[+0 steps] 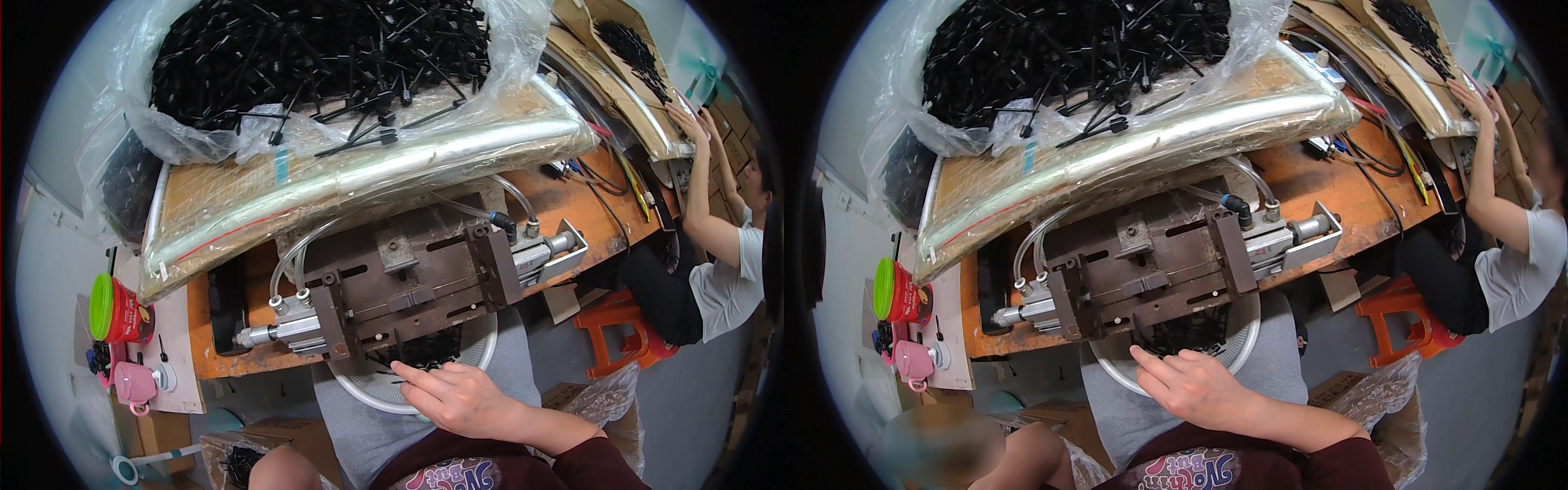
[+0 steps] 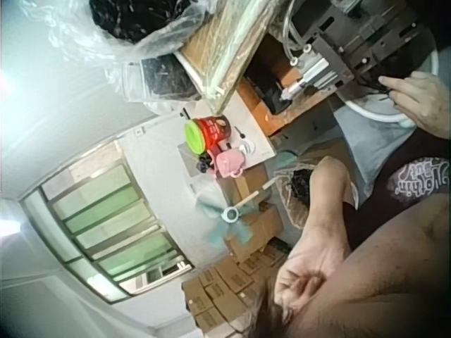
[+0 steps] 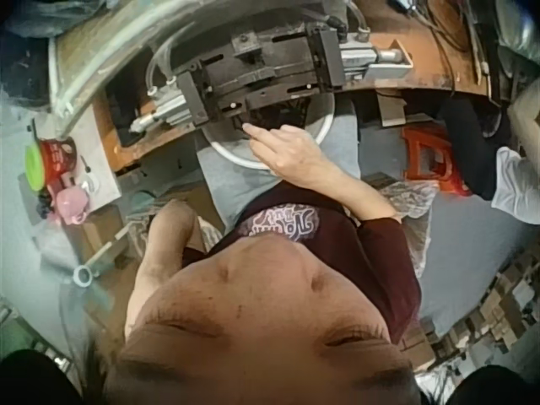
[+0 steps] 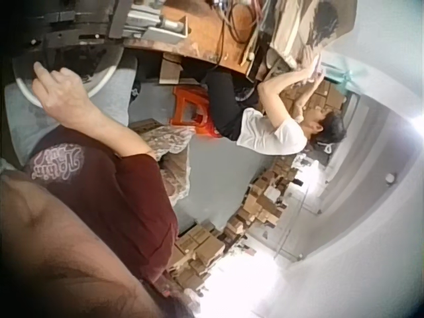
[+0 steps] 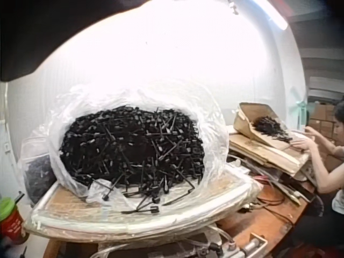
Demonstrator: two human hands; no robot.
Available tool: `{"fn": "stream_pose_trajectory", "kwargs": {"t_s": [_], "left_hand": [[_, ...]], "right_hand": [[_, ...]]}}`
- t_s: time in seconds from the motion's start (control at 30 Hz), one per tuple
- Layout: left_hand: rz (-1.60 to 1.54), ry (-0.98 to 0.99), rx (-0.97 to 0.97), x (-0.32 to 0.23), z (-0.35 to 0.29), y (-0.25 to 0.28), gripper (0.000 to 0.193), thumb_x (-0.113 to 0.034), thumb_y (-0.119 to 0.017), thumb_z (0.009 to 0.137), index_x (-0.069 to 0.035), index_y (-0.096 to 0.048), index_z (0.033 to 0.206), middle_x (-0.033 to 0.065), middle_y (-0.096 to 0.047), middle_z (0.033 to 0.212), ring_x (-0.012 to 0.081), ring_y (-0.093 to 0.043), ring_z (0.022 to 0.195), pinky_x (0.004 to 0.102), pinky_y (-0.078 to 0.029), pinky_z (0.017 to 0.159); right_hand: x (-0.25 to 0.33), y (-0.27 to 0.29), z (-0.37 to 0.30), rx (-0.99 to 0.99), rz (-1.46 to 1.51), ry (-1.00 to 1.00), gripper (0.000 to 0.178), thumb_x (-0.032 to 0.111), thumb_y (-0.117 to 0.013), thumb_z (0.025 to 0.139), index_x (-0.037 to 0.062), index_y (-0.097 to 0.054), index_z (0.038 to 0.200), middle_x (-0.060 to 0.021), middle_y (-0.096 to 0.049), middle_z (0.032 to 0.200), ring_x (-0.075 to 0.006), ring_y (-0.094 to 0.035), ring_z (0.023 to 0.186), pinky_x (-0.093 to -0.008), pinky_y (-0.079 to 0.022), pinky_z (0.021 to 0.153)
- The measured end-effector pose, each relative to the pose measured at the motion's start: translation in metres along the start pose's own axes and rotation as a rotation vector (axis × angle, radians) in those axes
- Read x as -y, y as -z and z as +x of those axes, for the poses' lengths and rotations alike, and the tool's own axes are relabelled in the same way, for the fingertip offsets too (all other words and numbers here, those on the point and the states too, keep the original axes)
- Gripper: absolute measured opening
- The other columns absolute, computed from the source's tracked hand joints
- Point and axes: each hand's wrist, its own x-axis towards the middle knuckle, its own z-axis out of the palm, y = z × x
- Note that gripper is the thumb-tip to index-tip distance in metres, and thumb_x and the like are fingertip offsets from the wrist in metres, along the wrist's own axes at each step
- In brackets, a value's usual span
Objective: The recorder is assembling small black plastic components using a pneumatic assembly jig.
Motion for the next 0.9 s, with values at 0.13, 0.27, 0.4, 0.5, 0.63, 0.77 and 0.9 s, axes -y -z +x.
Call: {"fn": "stream_pose_trajectory", "kwargs": {"t_s": [0.13, 0.27, 0.4, 0.5, 0.63, 0.77, 0.9], "left_hand": [[-0.356, 0.044, -0.29, -0.05, -0.066, -0.016, 0.034, -0.037, -0.056, 0.096, -0.006, -0.063, 0.086, 0.0105, -0.065, 0.086, 0.0201, -0.062, 0.083, 0.0349, -0.048, 0.065], [-0.998, 0.69, 0.567, -0.069, -0.048, -0.052, 0.028, -0.02, -0.054, 0.098, -0.006, -0.051, 0.075, 0.009, -0.056, 0.074, 0.0232, -0.053, 0.059, 0.0369, -0.044, 0.056], [-1.552, 1.31, 0.715, -0.048, -0.012, -0.09, 0.085, -0.059, -0.009, 0.105, 0.002, -0.066, 0.094, 0.0201, -0.069, 0.094, 0.0325, -0.064, 0.093, 0.0406, -0.049, 0.088], [-1.979, 1.152, 0.625, -0.04, -0.015, -0.098, 0.089, -0.06, -0.01, 0.103, 0.008, -0.066, 0.105, 0.0264, -0.069, 0.103, 0.0394, -0.063, 0.108, 0.0473, -0.043, 0.102], [-2.106, 1.182, 0.542, -0.043, -0.021, -0.095, 0.079, -0.055, -0.016, 0.102, 0.007, -0.066, 0.106, 0.0227, -0.069, 0.101, 0.0356, -0.063, 0.106, 0.0454, -0.045, 0.1], [-2.166, 1.191, 0.478, -0.045, -0.02, -0.086, 0.07, -0.05, -0.023, 0.101, 0.006, -0.065, 0.106, 0.0189, -0.069, 0.099, 0.0318, -0.064, 0.104, 0.0436, -0.046, 0.098], [-2.2, 1.214, 0.449, -0.045, -0.021, -0.085, 0.062, -0.045, -0.029, 0.101, 0.005, -0.065, 0.107, 0.0152, -0.069, 0.096, 0.028, -0.064, 0.102, 0.0417, -0.048, 0.096]], "right_hand": [[-0.003, -0.011, -0.004, 0.047, 0.0, 0.039, 0.019, 0.011, -0.064, 0.076, 0.0032, -0.062, 0.093, -0.0156, -0.066, 0.125, -0.0129, -0.062, 0.068, -0.0274, -0.051, 0.065], [-0.006, -0.029, -0.019, 0.143, 0.061, 0.054, 0.017, 0.012, -0.064, 0.076, 0.0039, -0.061, 0.091, -0.0159, -0.065, 0.125, -0.0165, -0.065, 0.071, -0.03, -0.054, 0.067], [-0.011, -0.042, -0.029, 0.312, 0.097, -0.005, 0.015, 0.013, -0.063, 0.078, 0.0037, -0.061, 0.09, -0.0176, -0.064, 0.127, -0.0206, -0.068, 0.083, -0.0327, -0.055, 0.071], [-0.008, -0.05, -0.032, 0.34, 0.045, -0.027, 0.014, 0.011, -0.06, 0.081, 0.0024, -0.062, 0.091, -0.0201, -0.064, 0.126, -0.0231, -0.068, 0.088, -0.0335, -0.055, 0.076], [-0.005, -0.062, -0.041, 0.445, 0.09, -0.043, 0.035, 0.02, -0.075, 0.079, 0.0027, -0.059, 0.104, -0.0176, -0.064, 0.126, -0.0288, -0.067, 0.099, -0.038, -0.052, 0.084], [0.002, -0.065, -0.036, 0.295, 0.18, -0.004, 0.018, 0.014, -0.064, 0.079, 0.0041, -0.059, 0.093, -0.0078, -0.059, 0.089, -0.0233, -0.064, 0.088, -0.0344, -0.049, 0.075], [0.005, -0.065, -0.033, 0.328, 0.123, 0.013, 0.022, 0.015, -0.068, 0.077, 0.004, -0.058, 0.094, -0.0079, -0.06, 0.092, -0.0228, -0.064, 0.089, -0.0357, -0.049, 0.077]]}}
